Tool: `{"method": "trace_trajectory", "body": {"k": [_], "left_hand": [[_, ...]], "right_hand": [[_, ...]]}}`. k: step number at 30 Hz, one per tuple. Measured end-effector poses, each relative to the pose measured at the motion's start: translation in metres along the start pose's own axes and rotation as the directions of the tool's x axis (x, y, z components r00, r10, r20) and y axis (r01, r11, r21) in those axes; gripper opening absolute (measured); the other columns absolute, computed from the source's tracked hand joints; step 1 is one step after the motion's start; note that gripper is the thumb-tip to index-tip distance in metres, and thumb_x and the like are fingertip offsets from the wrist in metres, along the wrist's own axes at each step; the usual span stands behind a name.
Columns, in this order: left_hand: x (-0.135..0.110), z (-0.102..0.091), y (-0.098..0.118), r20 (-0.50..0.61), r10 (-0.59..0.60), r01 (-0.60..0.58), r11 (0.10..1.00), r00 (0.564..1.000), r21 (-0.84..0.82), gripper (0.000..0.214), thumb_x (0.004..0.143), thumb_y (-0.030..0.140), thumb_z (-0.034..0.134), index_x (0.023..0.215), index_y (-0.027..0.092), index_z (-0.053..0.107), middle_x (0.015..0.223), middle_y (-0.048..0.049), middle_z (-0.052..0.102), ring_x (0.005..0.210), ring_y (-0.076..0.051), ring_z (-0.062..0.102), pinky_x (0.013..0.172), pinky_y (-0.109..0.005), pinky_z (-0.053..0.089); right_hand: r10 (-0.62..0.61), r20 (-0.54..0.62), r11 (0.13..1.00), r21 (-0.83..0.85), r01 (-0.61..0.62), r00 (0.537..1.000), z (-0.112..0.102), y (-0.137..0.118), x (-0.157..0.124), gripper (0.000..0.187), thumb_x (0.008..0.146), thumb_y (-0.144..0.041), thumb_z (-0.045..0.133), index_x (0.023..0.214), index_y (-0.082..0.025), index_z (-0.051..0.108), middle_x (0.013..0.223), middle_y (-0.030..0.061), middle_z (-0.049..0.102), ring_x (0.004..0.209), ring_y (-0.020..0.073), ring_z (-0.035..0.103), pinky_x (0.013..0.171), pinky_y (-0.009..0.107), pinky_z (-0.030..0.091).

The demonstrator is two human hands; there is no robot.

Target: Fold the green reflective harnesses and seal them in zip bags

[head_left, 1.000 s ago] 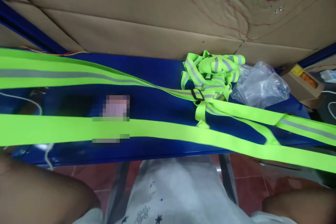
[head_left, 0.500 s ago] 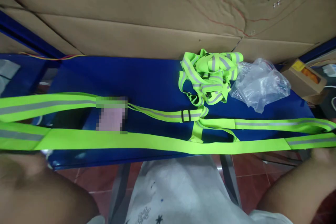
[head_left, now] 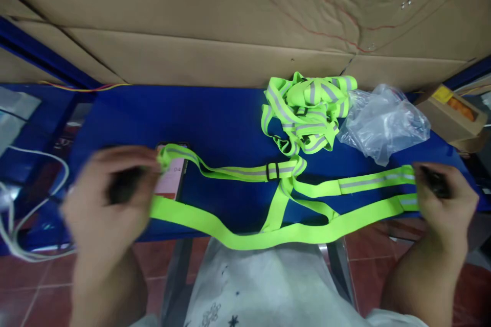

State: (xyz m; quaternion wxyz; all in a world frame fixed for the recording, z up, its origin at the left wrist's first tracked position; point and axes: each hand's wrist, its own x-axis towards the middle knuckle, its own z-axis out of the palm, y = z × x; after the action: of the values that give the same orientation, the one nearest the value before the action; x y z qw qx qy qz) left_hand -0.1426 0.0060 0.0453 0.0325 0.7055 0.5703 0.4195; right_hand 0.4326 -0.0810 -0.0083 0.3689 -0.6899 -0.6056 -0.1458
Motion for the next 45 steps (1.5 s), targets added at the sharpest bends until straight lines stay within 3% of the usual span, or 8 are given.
{"method": "trace_trajectory", "body": {"k": [4,8,15,20,24,32,38,45], "left_hand": [[-0.015,0.042,0.03,0.468,0.382,-0.421,0.907,0.797,-0.021,0.029,0.094,0.014,0.065,0.121,0.025,0.067,0.134,-0.0046,0.07,0.115,-0.022,0.07,0.1,-0.039,0.057],[-0.021,0.08,0.054,0.573,0.506,-0.628,0.778,0.645,0.02,0.043,0.096,0.025,0.066,0.139,0.022,0.06,0.144,-0.0079,0.066,0.108,-0.027,0.07,0.09,-0.046,0.058],[-0.008,0.069,0.055,0.577,0.492,-0.618,0.786,0.652,0.028,0.027,0.088,0.007,0.063,0.112,0.019,0.072,0.113,-0.0061,0.077,0.102,-0.028,0.069,0.085,-0.045,0.057],[-0.013,0.075,0.06,0.569,0.511,-0.615,0.789,0.644,-0.012,0.036,0.097,0.037,0.065,0.13,0.02,0.066,0.131,-0.0092,0.071,0.106,-0.028,0.069,0.087,-0.045,0.057],[-0.018,0.094,0.06,0.637,0.496,-0.666,0.745,0.591,0.037,0.03,0.097,0.024,0.064,0.126,0.021,0.067,0.13,-0.0076,0.071,0.108,-0.029,0.068,0.089,-0.045,0.055],[0.004,0.075,0.061,0.57,0.5,-0.617,0.787,0.652,0.015,0.023,0.089,0.011,0.063,0.11,0.019,0.066,0.122,-0.0084,0.072,0.102,-0.028,0.066,0.087,-0.044,0.051],[0.024,0.056,0.075,0.53,0.469,-0.39,0.883,0.707,-0.261,0.007,0.096,0.019,0.057,0.102,0.02,0.061,0.114,-0.0055,0.072,0.102,-0.021,0.066,0.091,-0.037,0.05],[0.052,0.069,0.071,0.633,0.222,-0.155,0.975,0.742,-0.16,0.014,0.096,0.026,0.052,0.095,0.021,0.065,0.098,-0.0029,0.073,0.092,-0.019,0.068,0.08,-0.031,0.051]], "right_hand": [[-0.328,0.416,0.944,0.114,0.309,0.848,0.004,-0.107,0.0,0.037,0.088,-0.031,0.079,0.124,-0.026,0.07,0.112,0.0084,0.075,0.104,0.0256,0.071,0.091,0.04,0.052],[-0.465,0.575,0.878,0.205,0.432,0.672,0.033,-0.164,-0.013,0.055,0.089,-0.049,0.078,0.135,-0.024,0.064,0.122,0.0103,0.071,0.106,0.0283,0.068,0.091,0.046,0.049],[-0.506,0.643,0.862,0.385,0.329,0.575,0.023,-0.154,-0.006,0.041,0.083,-0.006,0.065,0.12,-0.023,0.068,0.124,0.0082,0.069,0.121,0.0287,0.063,0.108,0.051,0.046],[-0.484,0.624,0.873,0.385,0.299,0.613,0.002,-0.141,0.008,0.04,0.088,-0.008,0.064,0.124,-0.026,0.067,0.123,0.0076,0.071,0.11,0.0254,0.068,0.092,0.041,0.057],[-0.498,0.596,0.866,0.378,0.327,0.63,-0.001,-0.143,0.008,0.031,0.094,-0.017,0.064,0.124,-0.024,0.067,0.12,0.0084,0.072,0.105,0.0247,0.071,0.088,0.039,0.059],[-0.402,0.452,0.905,0.327,0.271,0.797,-0.016,-0.147,0.018,0.022,0.092,-0.02,0.071,0.114,-0.025,0.071,0.11,0.0041,0.075,0.098,0.0207,0.074,0.089,0.033,0.06],[-0.371,0.356,0.903,0.354,0.244,0.858,-0.034,-0.16,0.044,0.021,0.09,-0.018,0.073,0.109,-0.027,0.073,0.105,0.003,0.075,0.092,0.0191,0.073,0.083,0.031,0.059],[-0.44,0.363,0.893,0.274,0.358,0.821,0.025,-0.16,0.095,0.023,0.096,-0.021,0.064,0.118,-0.018,0.071,0.114,0.0092,0.074,0.106,0.0234,0.072,0.095,0.037,0.055]]}}
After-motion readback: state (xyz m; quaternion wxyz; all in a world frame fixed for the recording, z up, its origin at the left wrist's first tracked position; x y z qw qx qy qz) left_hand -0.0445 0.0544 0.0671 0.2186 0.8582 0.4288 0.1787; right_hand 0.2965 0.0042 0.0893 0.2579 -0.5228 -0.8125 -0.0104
